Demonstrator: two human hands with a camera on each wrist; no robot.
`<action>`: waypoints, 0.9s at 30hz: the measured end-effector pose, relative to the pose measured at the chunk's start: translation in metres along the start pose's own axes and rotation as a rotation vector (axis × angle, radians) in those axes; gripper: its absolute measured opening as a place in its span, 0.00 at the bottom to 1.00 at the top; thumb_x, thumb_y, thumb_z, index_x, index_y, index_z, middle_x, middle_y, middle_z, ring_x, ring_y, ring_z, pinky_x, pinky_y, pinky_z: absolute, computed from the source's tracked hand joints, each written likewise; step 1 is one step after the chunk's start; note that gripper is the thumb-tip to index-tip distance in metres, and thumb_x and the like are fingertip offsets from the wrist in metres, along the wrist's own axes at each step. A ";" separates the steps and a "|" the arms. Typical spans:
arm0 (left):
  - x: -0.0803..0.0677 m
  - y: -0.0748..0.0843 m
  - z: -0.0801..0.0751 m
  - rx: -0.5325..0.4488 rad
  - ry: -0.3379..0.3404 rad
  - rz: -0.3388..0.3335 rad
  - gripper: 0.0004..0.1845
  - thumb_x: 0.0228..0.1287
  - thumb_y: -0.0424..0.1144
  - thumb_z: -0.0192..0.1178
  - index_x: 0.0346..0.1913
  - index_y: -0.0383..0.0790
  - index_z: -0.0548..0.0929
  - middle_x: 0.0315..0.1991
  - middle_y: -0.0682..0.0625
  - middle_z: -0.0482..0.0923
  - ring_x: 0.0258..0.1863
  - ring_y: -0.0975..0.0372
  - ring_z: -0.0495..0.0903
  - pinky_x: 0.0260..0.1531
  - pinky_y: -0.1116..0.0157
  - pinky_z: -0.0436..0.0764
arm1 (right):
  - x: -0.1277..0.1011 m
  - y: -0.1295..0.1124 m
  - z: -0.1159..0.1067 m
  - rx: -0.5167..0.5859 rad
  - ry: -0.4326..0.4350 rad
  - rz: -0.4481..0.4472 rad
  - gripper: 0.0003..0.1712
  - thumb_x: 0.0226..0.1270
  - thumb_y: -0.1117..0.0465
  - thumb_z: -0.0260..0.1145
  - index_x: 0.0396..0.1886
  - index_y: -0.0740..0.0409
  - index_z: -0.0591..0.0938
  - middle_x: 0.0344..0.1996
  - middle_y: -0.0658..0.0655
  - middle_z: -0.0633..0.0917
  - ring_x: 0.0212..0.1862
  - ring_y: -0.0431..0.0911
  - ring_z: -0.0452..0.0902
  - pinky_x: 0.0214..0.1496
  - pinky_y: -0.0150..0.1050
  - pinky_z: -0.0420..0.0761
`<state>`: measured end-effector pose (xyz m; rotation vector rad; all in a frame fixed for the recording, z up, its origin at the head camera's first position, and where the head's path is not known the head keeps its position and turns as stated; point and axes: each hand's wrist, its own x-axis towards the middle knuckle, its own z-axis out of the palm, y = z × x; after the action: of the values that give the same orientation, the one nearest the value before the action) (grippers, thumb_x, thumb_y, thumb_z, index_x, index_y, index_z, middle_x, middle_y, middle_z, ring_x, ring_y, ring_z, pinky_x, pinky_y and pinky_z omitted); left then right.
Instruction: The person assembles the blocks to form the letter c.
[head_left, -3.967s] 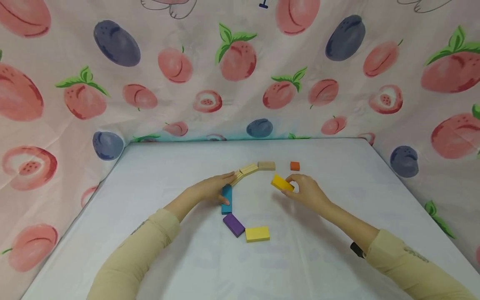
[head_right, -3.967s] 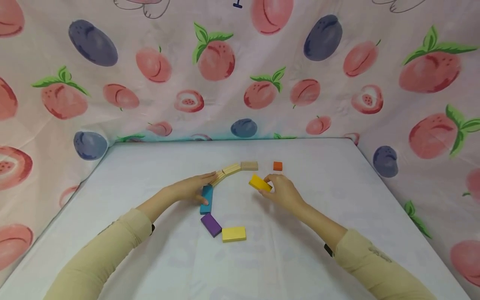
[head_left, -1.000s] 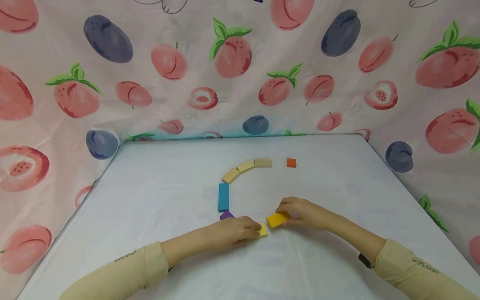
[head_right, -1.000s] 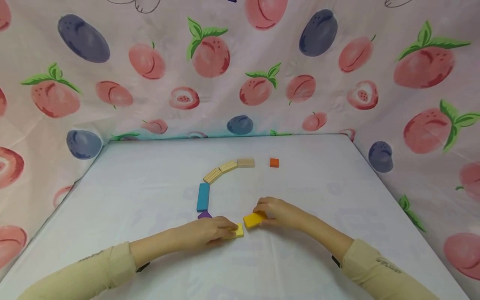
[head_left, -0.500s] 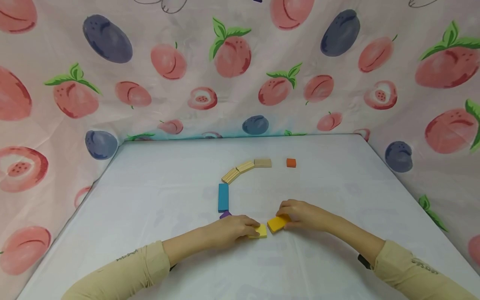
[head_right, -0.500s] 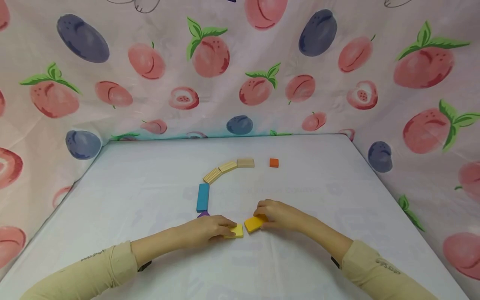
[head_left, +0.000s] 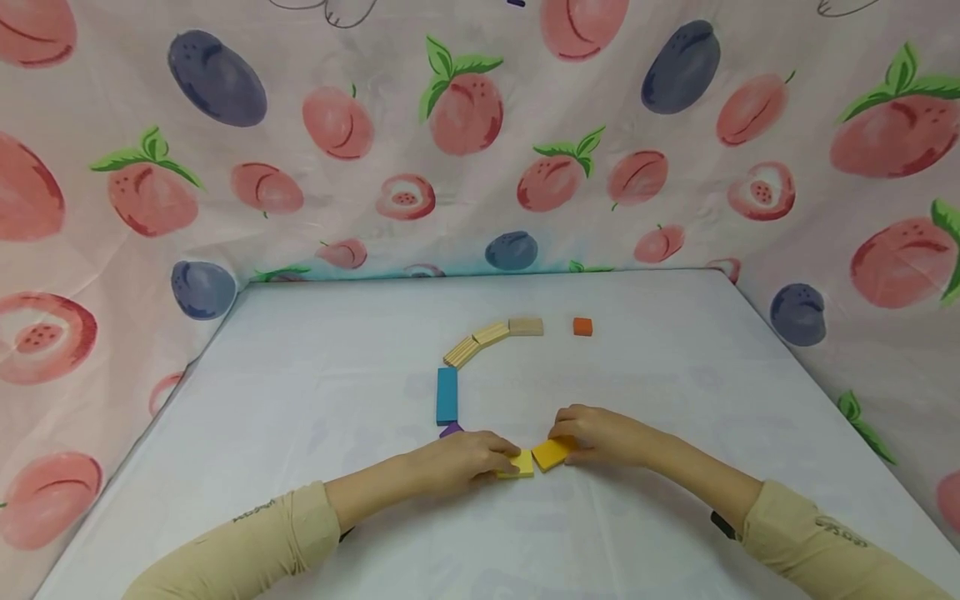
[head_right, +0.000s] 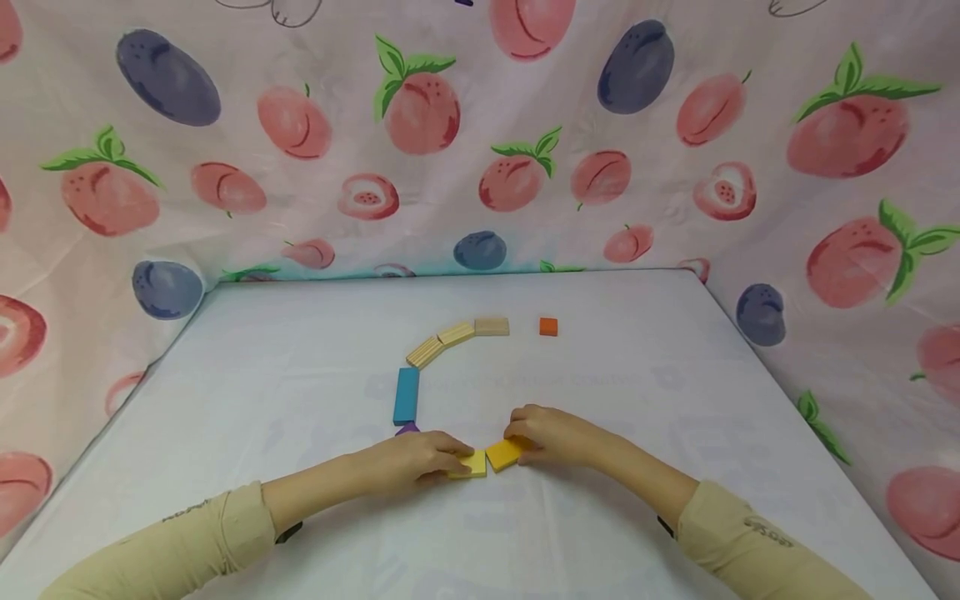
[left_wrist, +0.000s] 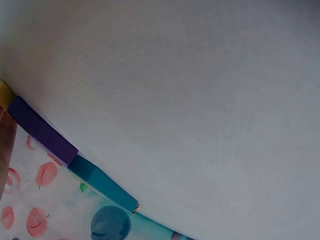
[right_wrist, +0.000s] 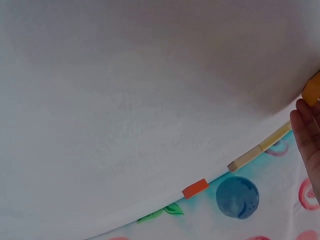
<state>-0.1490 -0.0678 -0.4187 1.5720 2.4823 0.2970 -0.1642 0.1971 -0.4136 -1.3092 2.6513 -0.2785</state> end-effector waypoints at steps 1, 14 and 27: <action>0.000 0.000 0.000 0.003 0.000 0.001 0.16 0.65 0.34 0.58 0.55 0.46 0.81 0.60 0.52 0.76 0.60 0.62 0.74 0.60 0.71 0.73 | 0.000 0.000 0.000 0.000 -0.003 0.003 0.16 0.55 0.60 0.72 0.43 0.61 0.83 0.39 0.52 0.82 0.40 0.42 0.76 0.46 0.34 0.82; 0.001 -0.001 0.000 -0.002 -0.004 0.002 0.16 0.65 0.33 0.58 0.54 0.45 0.82 0.59 0.51 0.76 0.60 0.62 0.74 0.59 0.71 0.73 | -0.002 -0.003 0.000 0.001 -0.016 0.005 0.17 0.54 0.58 0.72 0.43 0.60 0.84 0.37 0.51 0.82 0.38 0.40 0.74 0.45 0.33 0.81; 0.000 -0.002 0.001 0.004 0.016 0.017 0.16 0.65 0.34 0.58 0.55 0.46 0.81 0.60 0.51 0.76 0.60 0.61 0.74 0.59 0.70 0.74 | -0.005 -0.003 0.004 0.001 0.013 -0.007 0.17 0.54 0.57 0.72 0.42 0.59 0.83 0.35 0.50 0.81 0.35 0.38 0.72 0.42 0.30 0.80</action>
<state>-0.1507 -0.0681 -0.4198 1.5985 2.4841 0.3083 -0.1578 0.1985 -0.4159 -1.3213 2.6578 -0.2902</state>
